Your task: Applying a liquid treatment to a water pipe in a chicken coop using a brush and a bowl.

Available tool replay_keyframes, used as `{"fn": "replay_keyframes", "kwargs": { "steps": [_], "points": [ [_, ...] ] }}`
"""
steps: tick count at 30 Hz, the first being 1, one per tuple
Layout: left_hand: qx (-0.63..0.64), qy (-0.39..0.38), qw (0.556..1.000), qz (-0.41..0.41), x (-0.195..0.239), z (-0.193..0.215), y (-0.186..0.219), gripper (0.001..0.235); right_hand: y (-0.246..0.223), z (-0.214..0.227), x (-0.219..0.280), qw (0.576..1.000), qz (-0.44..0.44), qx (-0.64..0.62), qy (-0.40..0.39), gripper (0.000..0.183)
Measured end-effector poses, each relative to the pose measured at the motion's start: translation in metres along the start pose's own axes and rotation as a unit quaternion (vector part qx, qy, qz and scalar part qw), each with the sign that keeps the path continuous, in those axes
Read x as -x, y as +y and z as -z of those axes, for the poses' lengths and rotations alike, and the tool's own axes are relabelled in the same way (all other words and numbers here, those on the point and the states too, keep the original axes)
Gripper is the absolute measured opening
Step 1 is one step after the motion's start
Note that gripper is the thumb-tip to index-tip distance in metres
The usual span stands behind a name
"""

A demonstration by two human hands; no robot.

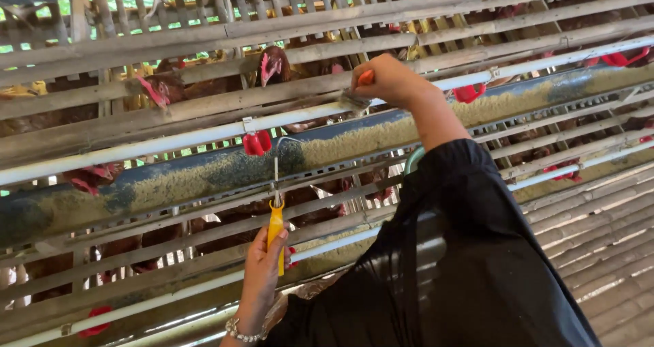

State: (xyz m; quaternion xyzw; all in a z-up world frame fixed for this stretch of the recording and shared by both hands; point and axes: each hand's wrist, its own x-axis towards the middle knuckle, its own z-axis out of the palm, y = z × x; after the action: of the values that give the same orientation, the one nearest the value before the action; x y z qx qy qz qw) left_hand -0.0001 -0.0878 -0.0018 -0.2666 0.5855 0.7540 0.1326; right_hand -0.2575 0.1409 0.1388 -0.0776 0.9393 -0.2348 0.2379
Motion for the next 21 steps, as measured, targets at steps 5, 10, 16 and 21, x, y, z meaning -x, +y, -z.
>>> {"fn": "replay_keyframes", "kwargs": {
  "steps": [5,10,16,21],
  "points": [
    [-0.038,0.016,0.999,0.027,0.004,-0.003,0.010,0.032,0.004,0.002,-0.007,0.998,-0.042,-0.036,0.028,0.009],
    [-0.003,-0.008,1.000,-0.020,-0.010,0.008,-0.005,0.029,0.004,0.011,0.001,0.993,0.019,-0.111,0.039,0.006],
    [0.006,0.006,1.000,-0.003,-0.010,0.009,-0.007,0.029,0.009,-0.003,-0.009,0.994,-0.001,-0.103,0.039,0.010],
    [-0.002,0.000,1.000,0.001,-0.009,0.017,-0.006,0.031,0.009,0.005,-0.008,0.980,0.058,-0.183,0.055,0.005]
  ]
}}
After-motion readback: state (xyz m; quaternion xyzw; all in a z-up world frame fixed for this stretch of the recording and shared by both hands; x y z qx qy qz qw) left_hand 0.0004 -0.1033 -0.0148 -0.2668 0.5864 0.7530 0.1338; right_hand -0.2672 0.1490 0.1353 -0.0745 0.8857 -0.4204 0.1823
